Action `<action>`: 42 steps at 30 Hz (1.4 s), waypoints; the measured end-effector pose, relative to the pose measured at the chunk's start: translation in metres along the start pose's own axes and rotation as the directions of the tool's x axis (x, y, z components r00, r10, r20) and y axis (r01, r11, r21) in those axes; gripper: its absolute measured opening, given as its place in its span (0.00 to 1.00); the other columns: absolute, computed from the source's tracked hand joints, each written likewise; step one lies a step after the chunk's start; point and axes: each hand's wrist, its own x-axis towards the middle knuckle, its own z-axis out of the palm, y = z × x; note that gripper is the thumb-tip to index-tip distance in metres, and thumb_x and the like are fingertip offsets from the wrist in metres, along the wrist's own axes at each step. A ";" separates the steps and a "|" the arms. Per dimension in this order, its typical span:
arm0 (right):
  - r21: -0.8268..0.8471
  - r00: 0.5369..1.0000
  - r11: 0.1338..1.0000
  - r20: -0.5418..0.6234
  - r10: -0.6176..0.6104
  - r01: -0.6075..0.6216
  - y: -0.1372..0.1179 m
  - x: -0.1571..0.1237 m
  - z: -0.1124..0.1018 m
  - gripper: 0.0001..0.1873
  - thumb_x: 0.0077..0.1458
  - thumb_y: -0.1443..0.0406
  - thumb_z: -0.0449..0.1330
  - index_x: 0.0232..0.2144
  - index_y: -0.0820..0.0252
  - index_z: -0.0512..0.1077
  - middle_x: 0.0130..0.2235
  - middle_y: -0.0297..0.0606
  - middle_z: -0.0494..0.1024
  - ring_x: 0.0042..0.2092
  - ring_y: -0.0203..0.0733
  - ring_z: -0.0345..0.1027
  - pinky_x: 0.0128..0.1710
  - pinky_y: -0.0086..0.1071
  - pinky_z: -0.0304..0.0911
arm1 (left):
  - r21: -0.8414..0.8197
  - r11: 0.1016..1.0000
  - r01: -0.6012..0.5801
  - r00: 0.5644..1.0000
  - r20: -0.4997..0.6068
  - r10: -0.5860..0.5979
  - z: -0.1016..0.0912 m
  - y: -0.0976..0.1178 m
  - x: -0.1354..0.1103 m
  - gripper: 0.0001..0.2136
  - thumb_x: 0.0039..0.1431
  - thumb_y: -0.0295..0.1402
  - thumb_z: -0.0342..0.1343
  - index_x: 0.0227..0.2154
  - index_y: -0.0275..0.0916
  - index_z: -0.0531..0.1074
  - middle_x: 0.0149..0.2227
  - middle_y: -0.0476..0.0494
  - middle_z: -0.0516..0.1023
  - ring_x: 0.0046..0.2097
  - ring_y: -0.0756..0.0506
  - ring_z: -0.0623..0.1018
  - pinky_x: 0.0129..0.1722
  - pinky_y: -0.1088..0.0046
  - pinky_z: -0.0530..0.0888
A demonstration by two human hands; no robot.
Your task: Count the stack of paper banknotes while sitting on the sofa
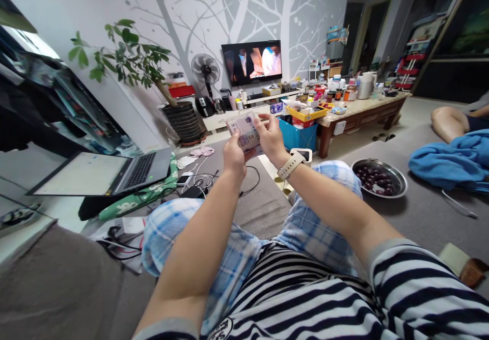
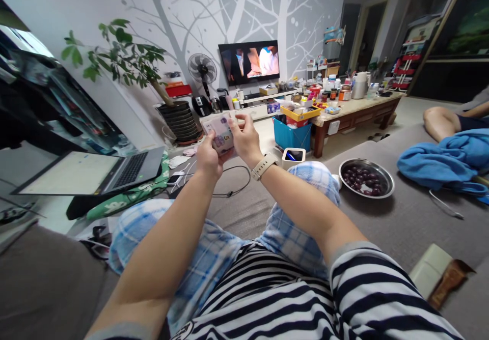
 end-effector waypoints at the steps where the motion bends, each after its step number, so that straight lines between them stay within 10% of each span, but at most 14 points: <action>1: -0.031 0.999 0.999 -0.044 -0.018 0.016 -0.003 -0.001 -0.001 0.20 0.55 0.47 0.55 0.42 0.53 0.63 0.36 0.37 0.71 0.38 0.40 0.67 0.40 0.36 0.64 | 0.002 1.000 -0.008 1.000 -0.012 0.008 0.000 0.001 0.000 0.11 0.59 0.38 0.52 0.39 0.38 0.73 0.33 0.44 0.78 0.36 0.45 0.79 0.35 0.68 0.77; 13: -0.273 0.991 0.959 -0.091 -0.099 0.070 -0.018 -0.006 -0.005 0.16 0.50 0.53 0.61 0.23 0.56 0.63 0.27 0.32 0.68 0.32 0.37 0.61 0.37 0.35 0.59 | 0.020 0.999 -0.037 0.999 -0.026 0.037 0.000 0.002 -0.001 0.09 0.55 0.37 0.55 0.34 0.37 0.73 0.29 0.46 0.75 0.34 0.46 0.78 0.33 0.70 0.76; 42: -0.166 0.996 0.984 -0.036 -0.077 0.070 -0.003 0.004 -0.005 0.14 0.51 0.54 0.59 0.23 0.57 0.64 0.26 0.31 0.68 0.29 0.35 0.60 0.32 0.32 0.60 | 0.006 1.000 0.022 0.999 -0.030 -0.022 -0.003 0.004 0.002 0.14 0.60 0.41 0.50 0.42 0.39 0.73 0.37 0.42 0.78 0.40 0.44 0.79 0.36 0.68 0.77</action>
